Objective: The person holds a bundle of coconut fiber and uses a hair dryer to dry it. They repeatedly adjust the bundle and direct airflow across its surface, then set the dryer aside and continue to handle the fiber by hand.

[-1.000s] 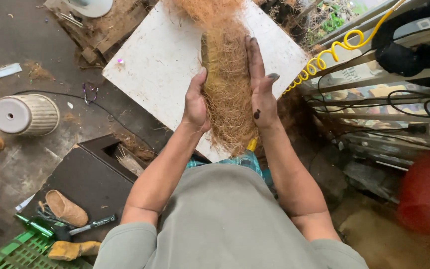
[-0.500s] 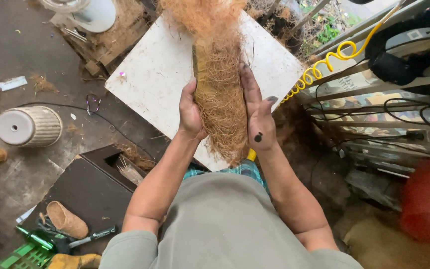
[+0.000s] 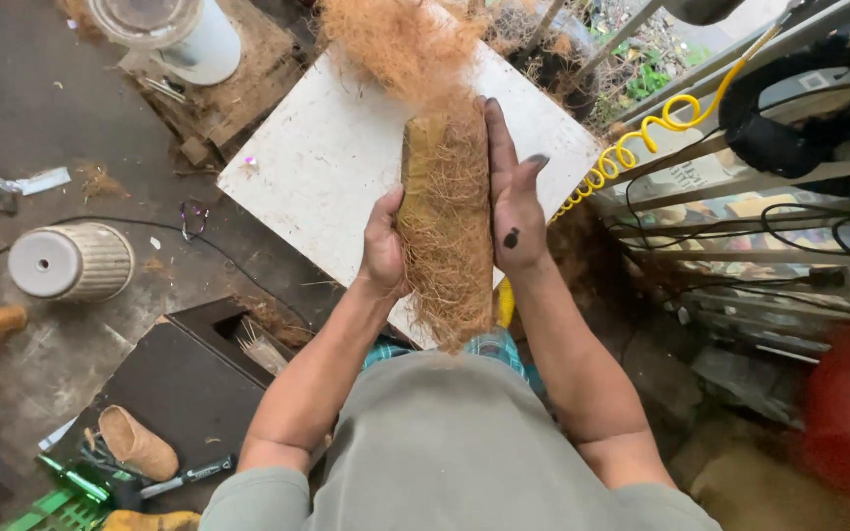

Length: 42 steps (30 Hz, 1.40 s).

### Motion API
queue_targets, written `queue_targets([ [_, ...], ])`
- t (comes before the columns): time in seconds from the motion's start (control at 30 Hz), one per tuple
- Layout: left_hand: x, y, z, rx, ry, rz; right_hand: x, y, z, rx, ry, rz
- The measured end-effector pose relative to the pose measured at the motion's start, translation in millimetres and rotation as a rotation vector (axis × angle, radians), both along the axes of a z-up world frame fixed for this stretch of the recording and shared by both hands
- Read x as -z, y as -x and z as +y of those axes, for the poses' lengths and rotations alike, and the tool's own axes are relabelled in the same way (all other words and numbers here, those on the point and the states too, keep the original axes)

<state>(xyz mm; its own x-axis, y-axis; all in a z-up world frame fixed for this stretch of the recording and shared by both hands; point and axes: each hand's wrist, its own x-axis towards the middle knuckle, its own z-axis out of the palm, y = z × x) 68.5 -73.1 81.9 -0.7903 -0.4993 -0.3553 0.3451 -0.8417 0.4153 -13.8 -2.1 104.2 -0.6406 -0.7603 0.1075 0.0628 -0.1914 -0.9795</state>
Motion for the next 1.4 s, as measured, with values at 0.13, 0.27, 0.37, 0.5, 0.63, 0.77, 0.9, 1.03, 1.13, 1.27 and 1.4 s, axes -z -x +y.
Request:
queue_targets([
  [0.13,68.6,-4.8,-16.6,0.060,-0.006,0.186,40.3,43.7,14.3,0.086,0.182,-0.254],
  [0.27,68.7,-1.5,-15.7,0.035,-0.030,0.207,38.1,34.4,22.3,0.052,0.188,-0.158],
  [0.37,58.0,4.3,-8.5,0.019,0.001,0.207,34.6,14.0,15.4,-0.013,0.234,-0.234],
  [0.5,73.6,3.8,-8.1,0.082,-0.057,0.237,36.1,8.4,11.4,-0.064,0.327,-0.412],
  [0.63,64.4,10.4,-8.2,0.071,-0.014,0.218,44.9,21.5,12.9,-0.060,0.281,-0.325],
  [0.77,52.9,20.6,-9.5,0.167,-0.109,0.087,57.0,46.1,12.3,-0.083,0.242,-0.450],
  [0.9,51.4,29.2,-10.7,0.069,-0.063,-0.156,37.7,51.2,38.2,0.087,-0.099,-0.226],
  [1.03,48.9,39.9,-4.7,-0.010,0.078,-0.133,28.1,25.0,48.8,0.084,-0.274,-0.021],
  [1.13,18.4,47.8,8.8,-0.077,0.458,-0.363,28.0,5.4,36.9,0.106,-0.486,0.149],
  [1.27,10.1,47.8,11.8,-0.070,0.551,-0.552,43.2,19.8,34.6,0.137,-0.525,0.245],
  [1.4,32.0,46.8,6.4,-0.043,0.526,-0.541,30.2,32.6,28.5,0.049,-0.439,0.074],
])
